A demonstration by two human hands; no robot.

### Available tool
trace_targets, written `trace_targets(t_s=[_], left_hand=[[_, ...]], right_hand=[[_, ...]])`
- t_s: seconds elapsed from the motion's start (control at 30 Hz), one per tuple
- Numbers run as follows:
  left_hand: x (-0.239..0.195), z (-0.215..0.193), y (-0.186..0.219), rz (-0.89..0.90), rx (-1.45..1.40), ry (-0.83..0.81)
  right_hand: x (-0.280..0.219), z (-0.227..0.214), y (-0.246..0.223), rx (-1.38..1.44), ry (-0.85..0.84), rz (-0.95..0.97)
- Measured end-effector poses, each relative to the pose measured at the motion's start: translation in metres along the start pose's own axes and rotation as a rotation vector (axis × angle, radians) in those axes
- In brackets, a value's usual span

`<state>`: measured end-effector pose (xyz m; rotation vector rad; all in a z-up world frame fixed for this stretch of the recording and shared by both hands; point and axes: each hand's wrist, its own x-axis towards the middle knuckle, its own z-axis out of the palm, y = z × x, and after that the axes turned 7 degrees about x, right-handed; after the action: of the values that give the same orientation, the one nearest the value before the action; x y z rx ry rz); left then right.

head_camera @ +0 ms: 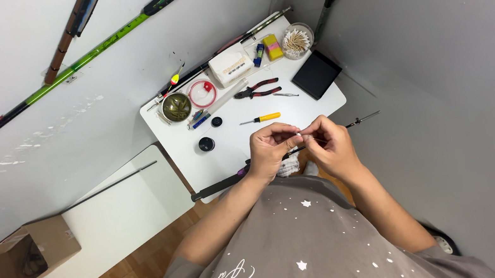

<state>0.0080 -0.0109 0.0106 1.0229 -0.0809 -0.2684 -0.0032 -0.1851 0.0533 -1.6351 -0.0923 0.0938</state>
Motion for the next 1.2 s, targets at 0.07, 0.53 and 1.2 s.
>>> trace_targets(t_s=[0.07, 0.53, 1.2], left_hand=[[0.0, -0.001, 0.001, -0.006, 0.026, 0.018], [0.002, -0.003, -0.005, 0.043, 0.032, 0.043], [0.01, 0.005, -0.012, -0.03, 0.067, 0.026]], right_hand=[[0.001, 0.0, -0.001, -0.029, -0.003, 0.024], [0.005, 0.0, 0.001, -0.023, 0.001, 0.033], [0.007, -0.017, 0.014, 0.216, -0.043, 0.132]])
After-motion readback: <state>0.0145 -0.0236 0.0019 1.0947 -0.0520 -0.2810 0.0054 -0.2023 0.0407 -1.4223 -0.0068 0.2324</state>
